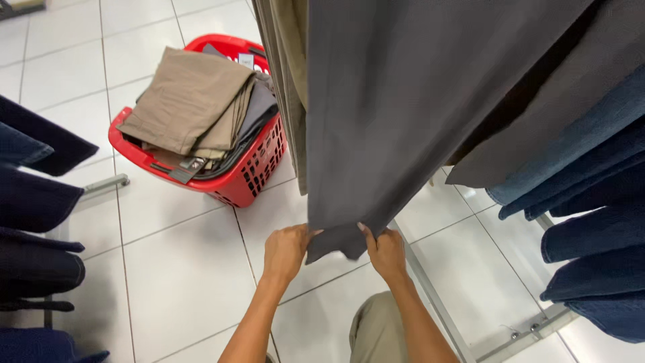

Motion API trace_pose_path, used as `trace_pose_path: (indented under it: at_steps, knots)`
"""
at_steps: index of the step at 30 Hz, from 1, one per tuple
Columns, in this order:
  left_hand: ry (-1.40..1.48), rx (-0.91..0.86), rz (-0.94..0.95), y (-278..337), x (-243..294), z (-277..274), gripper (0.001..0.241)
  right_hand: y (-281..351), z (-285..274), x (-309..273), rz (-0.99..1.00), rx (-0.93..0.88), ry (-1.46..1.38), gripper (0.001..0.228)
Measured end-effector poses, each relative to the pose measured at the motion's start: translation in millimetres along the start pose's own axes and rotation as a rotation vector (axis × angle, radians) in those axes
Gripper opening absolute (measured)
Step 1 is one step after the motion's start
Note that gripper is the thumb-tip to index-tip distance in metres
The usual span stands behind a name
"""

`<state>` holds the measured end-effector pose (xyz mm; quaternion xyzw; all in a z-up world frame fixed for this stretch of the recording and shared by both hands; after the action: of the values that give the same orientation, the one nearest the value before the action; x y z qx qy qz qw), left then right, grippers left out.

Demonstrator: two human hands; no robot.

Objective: The person removes folded trousers from a red shopping basket, unfolds them, and hangs them on a clothing rack. They repeat this process for several pairs of trousers, including grey and beige ones, ensuring they are properly placed on hangers.

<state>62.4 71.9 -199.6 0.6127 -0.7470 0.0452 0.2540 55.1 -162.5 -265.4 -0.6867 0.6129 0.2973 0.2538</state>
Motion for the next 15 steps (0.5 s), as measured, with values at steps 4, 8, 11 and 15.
trace_pose_path:
  at_steps: [4,8,11,15]
  knots:
    - [0.066,-0.079,0.041,8.4,15.6,-3.0,0.033,4.2,-2.7,5.5,0.077,-0.02,-0.11,0.059]
    - [0.08,-0.159,-0.048,3.8,-7.9,29.2,0.042,10.9,18.0,-14.4,0.122,-0.27,-0.056,0.053]
    - [0.057,-0.23,-0.065,3.3,-6.4,47.8,0.043,18.5,29.3,-43.3,0.131,-0.38,-0.038,0.051]
    - [0.012,-0.126,-0.109,-11.6,-41.5,64.3,0.025,14.2,38.8,13.1,0.343,-0.42,0.085,0.037]
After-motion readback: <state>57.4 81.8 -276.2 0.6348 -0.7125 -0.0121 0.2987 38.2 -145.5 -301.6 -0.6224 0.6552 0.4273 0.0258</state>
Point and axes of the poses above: each hand's wrist, its own y-axis away from the middle knuckle, its own z-axis out of the palm, x = y × z, the point moved 10 cm from there along -y, towards the middle knuckle, and after that the axes turned 15 degrees about -x, right-handed, at the moved point
